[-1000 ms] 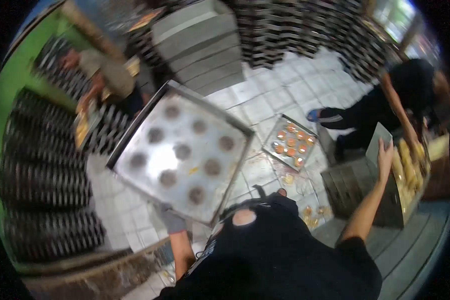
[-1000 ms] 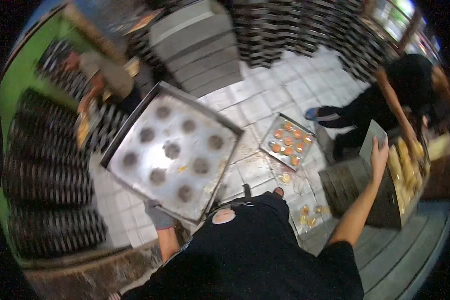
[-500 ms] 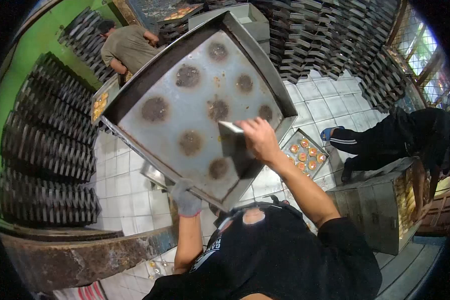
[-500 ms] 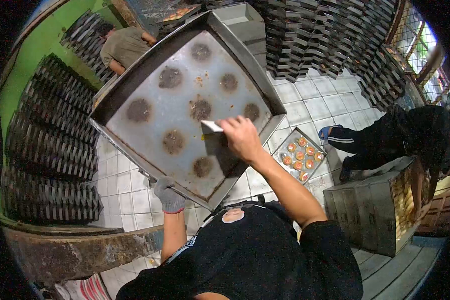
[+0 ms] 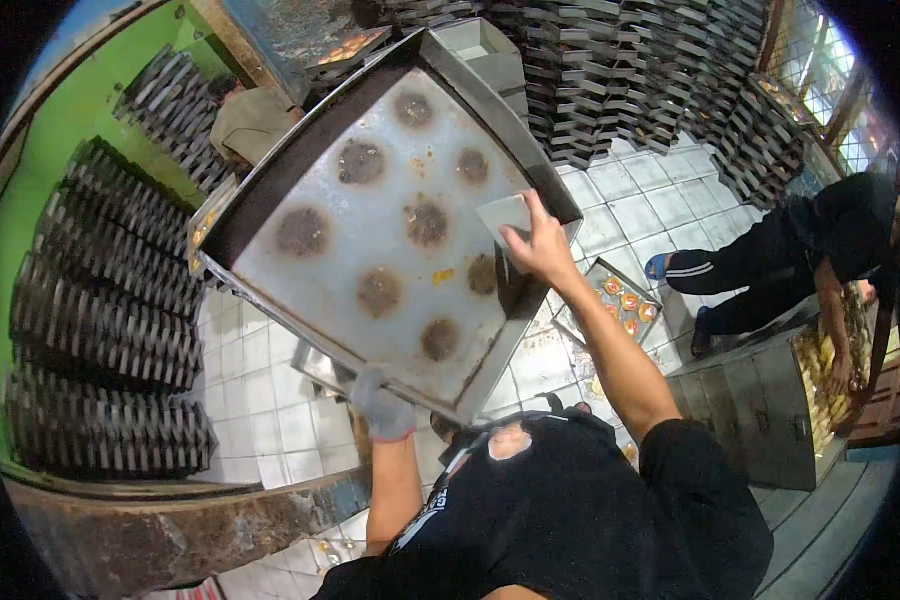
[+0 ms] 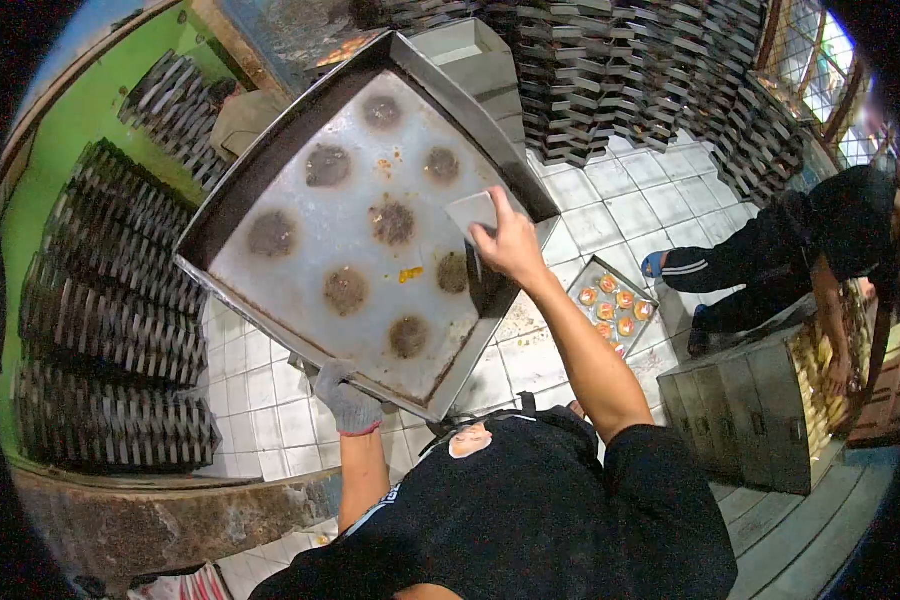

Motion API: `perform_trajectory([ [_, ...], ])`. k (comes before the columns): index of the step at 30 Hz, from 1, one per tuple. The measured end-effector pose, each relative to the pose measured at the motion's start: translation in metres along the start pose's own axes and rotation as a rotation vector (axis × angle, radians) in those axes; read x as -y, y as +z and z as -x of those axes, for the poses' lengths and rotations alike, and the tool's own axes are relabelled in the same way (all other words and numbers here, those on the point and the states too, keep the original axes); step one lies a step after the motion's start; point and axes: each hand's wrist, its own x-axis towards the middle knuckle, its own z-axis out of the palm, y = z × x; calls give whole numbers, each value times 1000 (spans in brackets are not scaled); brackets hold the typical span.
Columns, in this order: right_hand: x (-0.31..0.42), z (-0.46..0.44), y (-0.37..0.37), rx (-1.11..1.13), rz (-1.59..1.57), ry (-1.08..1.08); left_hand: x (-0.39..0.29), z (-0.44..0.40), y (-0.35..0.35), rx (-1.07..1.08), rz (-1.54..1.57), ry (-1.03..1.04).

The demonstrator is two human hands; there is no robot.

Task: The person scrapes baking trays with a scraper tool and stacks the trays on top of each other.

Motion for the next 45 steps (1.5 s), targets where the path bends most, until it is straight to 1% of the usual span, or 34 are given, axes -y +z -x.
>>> perform_trajectory([
  [1, 3, 2, 3, -89, -16, -125, -2, -1, -6, 70, -7, -14],
  [2, 8, 3, 9, -100, -16, -128, -3, -2, -9, 80, -7, -11],
  [4, 18, 12, 22, -3, -54, -140, -6, -2, -13, 79, -57, -5],
  [5, 15, 5, 17, -27, -38, 39, -6, -1, -15, 82, -58, -5],
  [6, 13, 4, 15, -90, -105, 95, -2, -3, -18, 99, -50, -48],
  [8, 32, 38, 44, -106, -139, -114, 8, -10, -25, 124, -34, -83],
  [9, 28, 53, 63, -142, -37, -234, 18, -11, -26, 168, -193, 45],
  [10, 16, 51, 66, -156, -102, -279, 23, -11, -30, 186, -276, 103],
  [11, -5, 41, 64, -160, -158, -96, 28, -12, -35, 199, -359, 162],
  [13, -3, 33, 61, -154, -162, 178, 22, -27, -45, 290, -291, -66],
  [14, 8, 43, 74, -140, -398, -25, 18, -26, -41, 290, -293, -57],
  [16, 27, 64, 97, -169, -266, -138, 18, -19, -29, 241, -458, 107],
  [17, 29, 57, 80, -72, -393, -56, 19, -15, -30, 234, -463, 97],
  [18, 13, 47, 77, -79, -387, 172, 18, -16, -30, 278, -576, 186],
  [20, 16, 39, 79, -84, -366, 168, 21, -25, -31, 320, -696, 288],
  [21, 24, 37, 84, -91, -376, 160, 31, -36, -33, 252, -470, 183],
  [23, 40, 52, 91, -109, -389, -189, 28, -32, -25, 177, -247, 66],
  [24, 16, 39, 92, -11, -349, 98, 23, -26, -29, 260, -395, 108],
  [26, 20, 27, 76, -54, -345, 107, 17, -26, -23, 340, -535, 171],
  [28, 48, 50, 100, -61, -396, -229, 20, -33, -20, 219, -568, 111],
  [29, 67, 60, 92, -9, -268, -138, 21, -35, -11, 138, -302, -7],
  [30, 63, 54, 84, 1, -268, -130, 23, -34, -21, 128, -306, -16],
  [32, 53, 8, 56, 72, -184, 178, 31, -46, -35, 292, -404, 144],
  [33, 59, 7, 48, 77, -173, 103, 35, -51, -39, 346, -435, 204],
  [34, 66, 15, 57, 66, -183, 93, 34, -58, -42, 337, -364, 143],
  [36, 83, 52, 81, 114, -121, -657, 38, -66, -50, 321, -211, 16],
  [37, 104, 63, 70, 274, 31, -663, 41, -65, -58, 307, -136, -60],
  [38, 100, 53, 71, 279, 35, -661, 41, -61, -65, 300, -81, -101],
  [40, 82, 10, 69, -59, -66, -325, 43, -53, -80, 278, 29, -181],
  [41, 80, -10, 59, -83, -116, -95, 43, -48, -90, 359, -486, 270],
  [42, 73, -20, 60, -65, -105, -46, 39, -50, -100, 471, -771, 575],
  [43, 69, -10, 71, -52, -110, -188, 35, -52, -108, 500, -1008, 928],
  [44, 67, 3, 77, -49, -106, -345, 32, -61, -116, 509, -994, 950],
  [45, 83, 20, 79, -42, -222, -588, 33, -66, -129, 455, -633, 525],
])
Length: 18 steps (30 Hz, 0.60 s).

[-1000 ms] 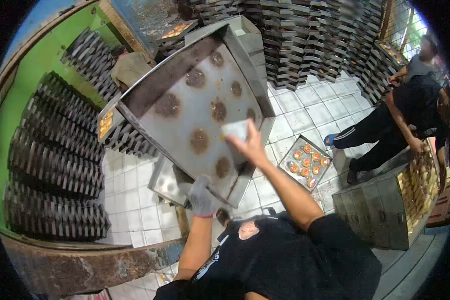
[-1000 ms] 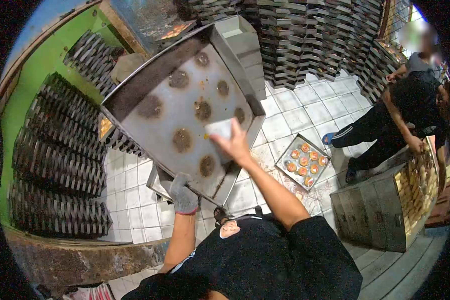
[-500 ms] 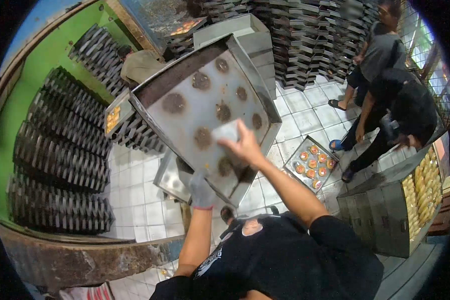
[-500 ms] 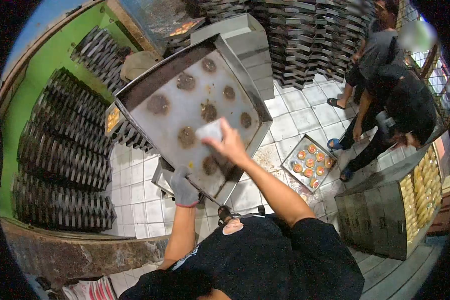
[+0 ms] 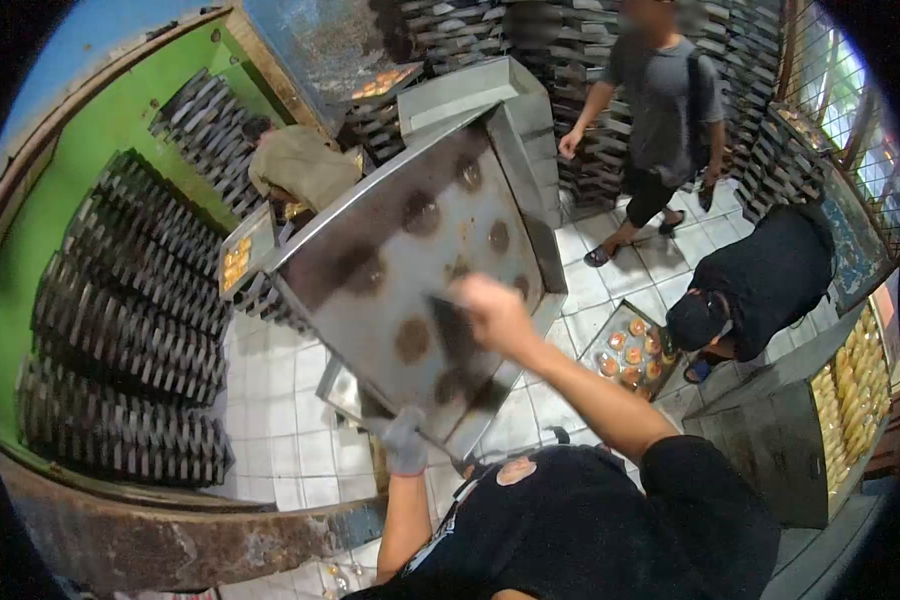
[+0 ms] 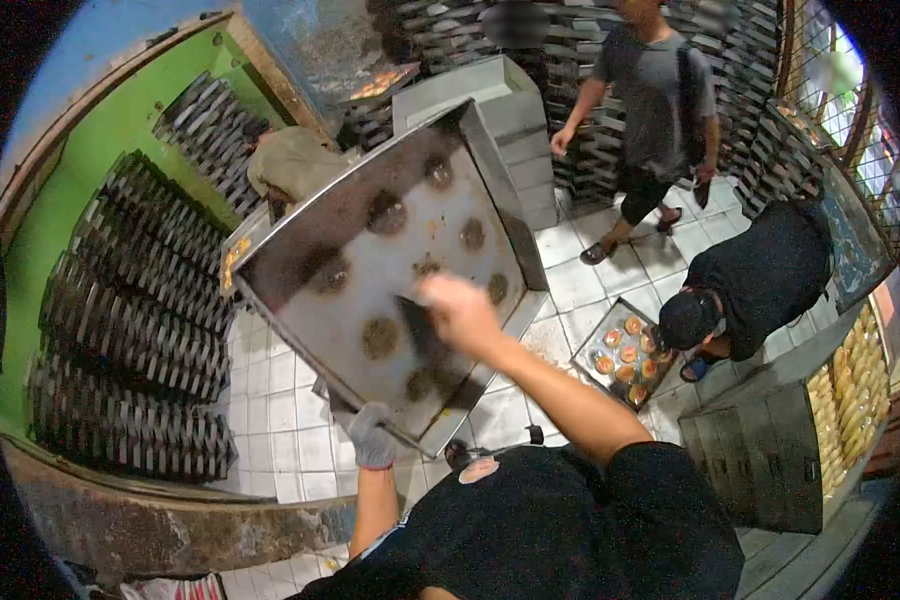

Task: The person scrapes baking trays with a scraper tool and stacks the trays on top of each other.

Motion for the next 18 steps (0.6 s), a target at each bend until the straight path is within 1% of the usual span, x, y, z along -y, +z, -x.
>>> perform_trajectory([
  [2, 10, -7, -10, 5, 159, -57, 4, 8, -8, -94, 216, -204],
  [3, -32, -5, -9, -137, 175, -86, 6, 13, -11, -158, 328, -297],
  [4, -36, -23, -29, -220, 19, 271, -16, 7, -15, -172, 405, -373],
  [5, -54, -32, -49, -204, 40, 552, -45, -1, -8, -205, 466, -335],
  [6, -62, -36, -56, -191, 65, 521, -73, -10, -1, -235, 527, -295],
  [7, -63, -41, -61, -185, 90, 486, -68, -8, -11, -225, 522, -290],
  [8, -33, -40, -56, -191, 49, 275, -54, -10, -20, -131, 460, -192],
  [9, -12, -40, -51, -23, 38, 145, -62, -14, -11, -120, 460, -160],
  [10, -4, -36, -38, 11, 113, -158, -70, -17, -2, -109, 461, -129],
  [11, 39, -44, -48, 220, 270, -149, -78, -21, 7, -98, 463, -97],
  [13, 26, -66, -54, -29, 190, -237, -61, -13, 12, -167, 392, -54],
  [14, 16, -81, -70, -156, 111, -143, -56, -7, 9, -163, 390, -61],
  [15, 9, -89, -83, -208, 32, 200, -50, -3, 5, -155, 364, -64],
  [16, -13, -93, -88, -335, 90, 267, -51, -3, 7, -152, 355, -64],
  [17, -19, -90, -91, -349, 140, 333, -55, -4, 9, -149, 345, -64],
  [18, -19, -78, -87, -312, 130, 261, -59, -8, 11, -111, 311, -13],
])
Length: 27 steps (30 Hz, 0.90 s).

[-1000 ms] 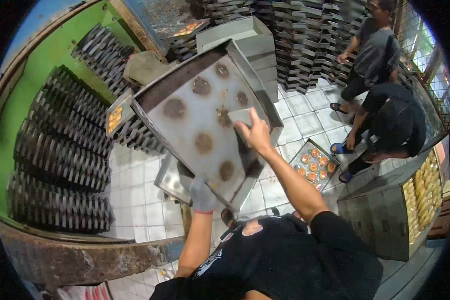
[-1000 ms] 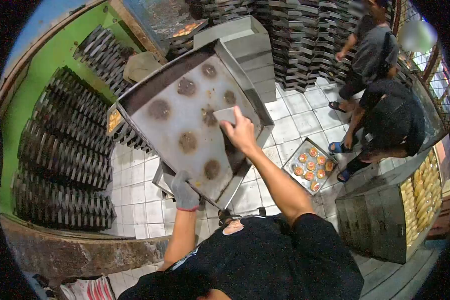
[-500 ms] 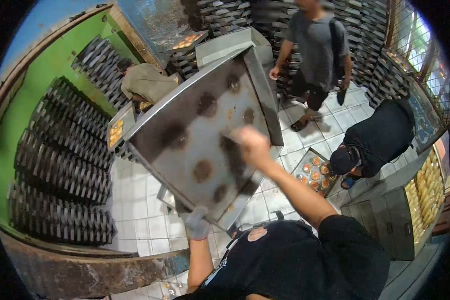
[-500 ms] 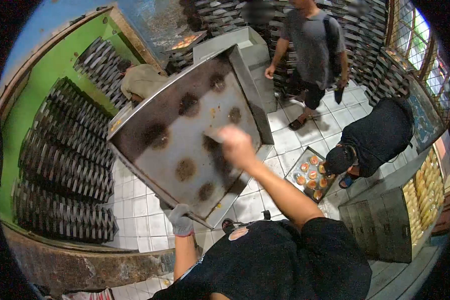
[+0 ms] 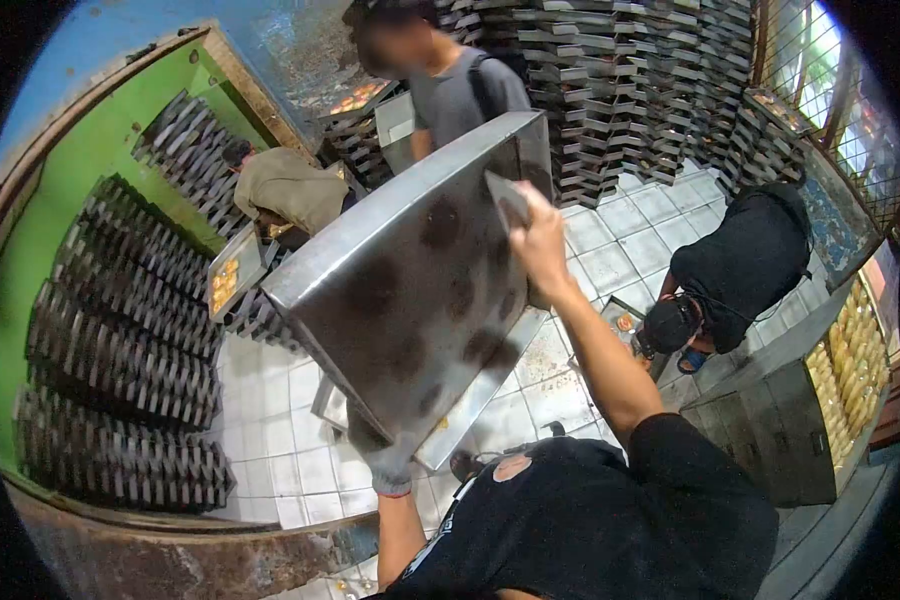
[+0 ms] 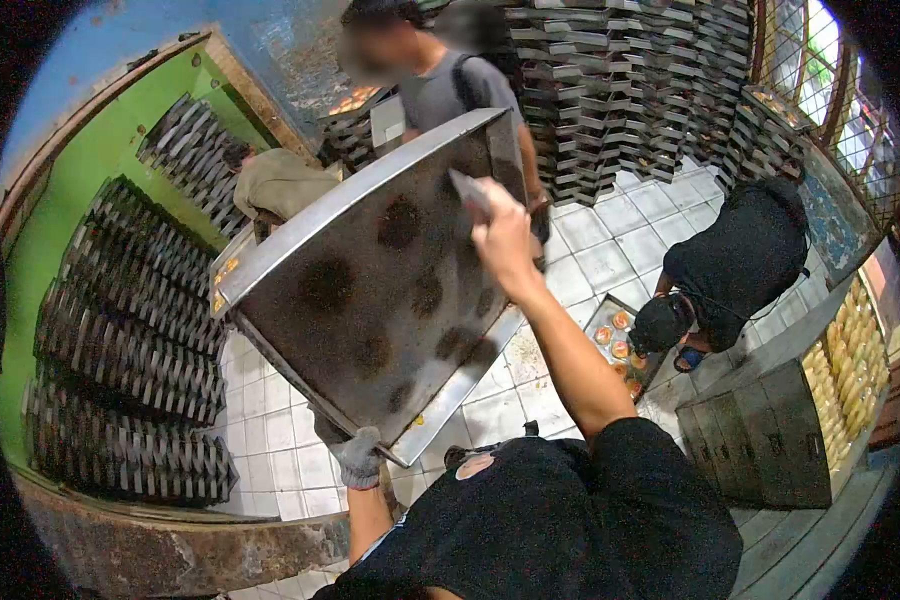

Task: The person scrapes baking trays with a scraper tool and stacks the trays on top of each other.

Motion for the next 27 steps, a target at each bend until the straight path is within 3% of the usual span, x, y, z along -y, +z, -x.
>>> perform_trajectory([
  [2, 9, 41, 6, 148, -57, -243, -6, -12, 11, 40, -25, 60],
  [3, 14, 66, 8, 268, -94, -405, -8, -13, 15, -21, -8, -68],
  [5, 29, 95, -2, 445, -56, -81, 5, -4, 11, -102, 10, -208],
  [7, -61, 104, 17, 90, -352, 195, 18, 5, 7, 10, -501, 23],
  [9, -146, 129, -4, -6, -140, 493, -15, 4, 23, 310, -789, 333],
  [10, -173, 146, -18, 8, -33, 572, -35, -3, 35, 450, -891, 466],
  [11, -199, 163, -31, 20, 41, 634, -76, -24, 66, 628, -648, 341],
  [12, -215, 181, -43, 44, 91, 687, -71, -16, 66, 738, -819, 380],
  [13, -225, 195, -54, 63, 128, 733, -66, -12, 65, 701, -825, 362],
  [15, -228, 211, -61, 107, 153, 790, -57, -14, 66, 902, -916, 488],
  [16, -236, 220, -61, 131, 159, 811, -65, -16, 68, 910, -901, 371],
  [19, -225, 233, -51, 190, 125, 836, -31, -1, 46, 648, -746, 305],
  [21, -223, 245, -41, 212, 90, 848, -37, -1, 34, 586, -709, 173],
  [24, -203, 265, -22, 232, -63, 931, -30, 7, 3, 313, -632, -388],
  [27, -160, 287, 9, 181, -383, 1159, 23, 38, -49, 56, -703, -528],
])
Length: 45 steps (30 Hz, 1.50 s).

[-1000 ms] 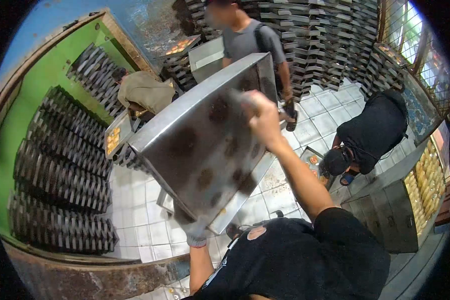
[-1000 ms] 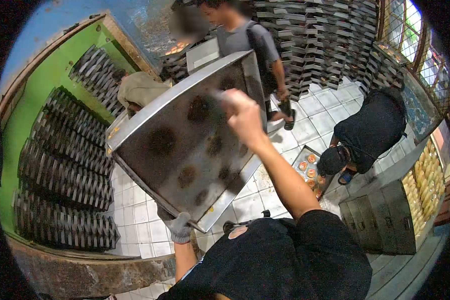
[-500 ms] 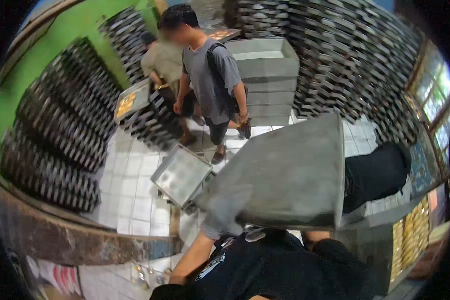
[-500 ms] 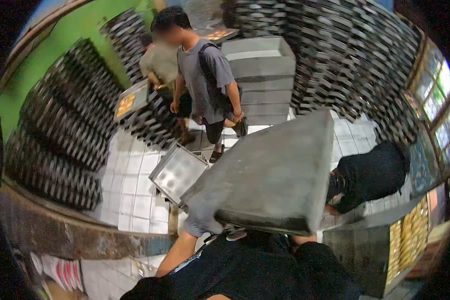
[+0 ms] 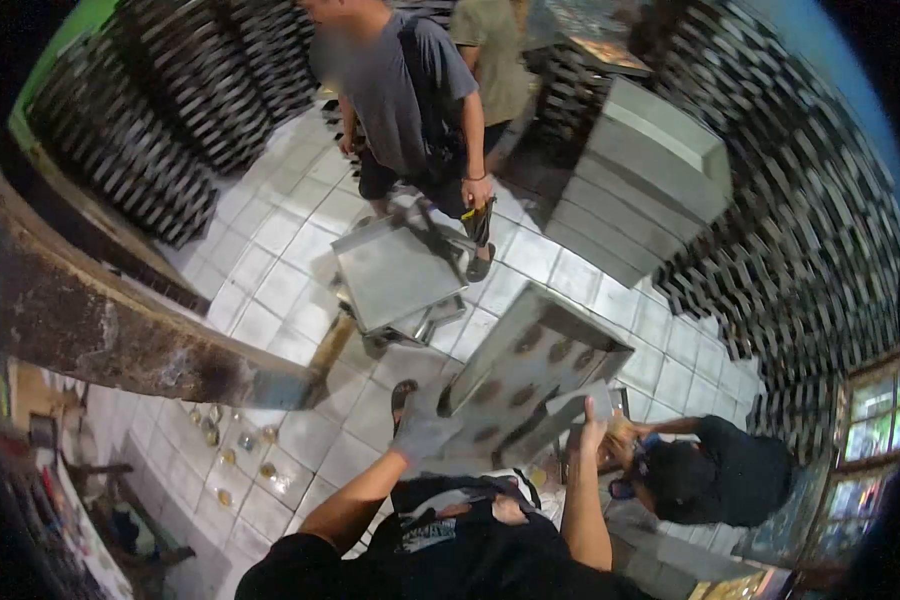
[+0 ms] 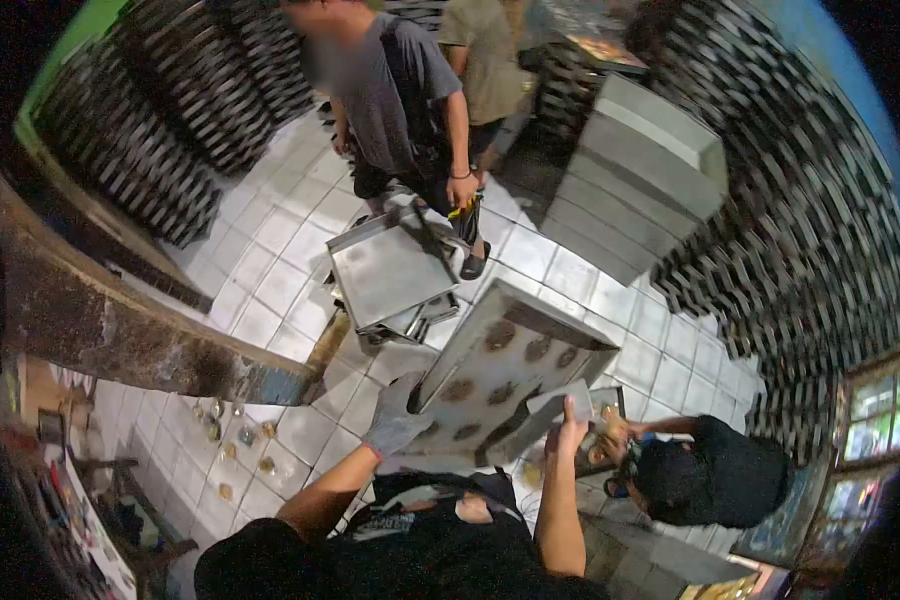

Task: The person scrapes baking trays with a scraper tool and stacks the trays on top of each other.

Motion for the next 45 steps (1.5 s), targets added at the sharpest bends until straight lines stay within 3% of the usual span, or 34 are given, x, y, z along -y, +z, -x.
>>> perform_trajectory([
  [1, -5, 5, 17, 23, 16, 16, 9, -4, -12, 39, 16, -197],
  [2, -12, 12, 31, 43, -22, 35, 36, -5, -15, 25, 20, -224],
  [4, -32, 18, 55, 67, -43, 75, 100, -9, -19, -225, 229, -249],
  [5, -49, 11, 55, 45, 13, 158, 88, -17, -39, -230, 529, -291],
  [7, -94, -6, 50, 23, -4, 304, 178, -21, -30, -300, 691, -398],
  [8, -106, -2, 61, 24, 9, 325, 215, -25, -32, -358, 854, -474],
  [12, -144, -1, 95, 34, 20, 230, 247, -86, -62, -452, 1036, -661],
  [14, -152, -1, 112, -97, -22, 311, 320, -100, -36, -477, 1233, -710],
  [16, -147, 1, 135, -134, -93, 349, 316, -143, -45, -580, 1373, -674],
  [20, -141, 6, 169, -134, 28, 320, 388, -201, -34, -611, 1412, -607],
  [22, -154, 7, 168, -85, 84, 374, 445, -237, -28, -648, 1381, -725],
  [23, -162, 10, 172, -106, 89, 371, 467, -256, -34, -465, 1646, -564],
  [25, -179, 12, 174, -143, 89, 407, 492, -297, -33, -257, 1880, -401],
  [27, -197, 14, 172, -246, 91, 504, 463, -359, -32, -803, 1435, -646],
  [30, -224, 25, 176, -217, 39, 438, 586, -378, -2, -696, 1516, -661],
  [31, -224, 28, 182, -211, 74, 486, 571, -386, -10, -504, 1519, -624],
  [34, -240, 36, 177, -254, 58, 623, 542, -408, -9, -649, 1511, -758],
  [37, -265, 47, 161, -264, 72, 601, 729, -361, 37, -289, 1813, -377],
  [41, -255, 51, 184, -245, 199, 635, 663, -381, 19, -441, 1310, -949],
  [44, -257, 51, 200, -193, 138, 620, 637, -385, 15, -358, 1239, -969],
  [45, -260, 53, 199, -191, 146, 629, 665, -379, 20, -293, 1282, -945],
])
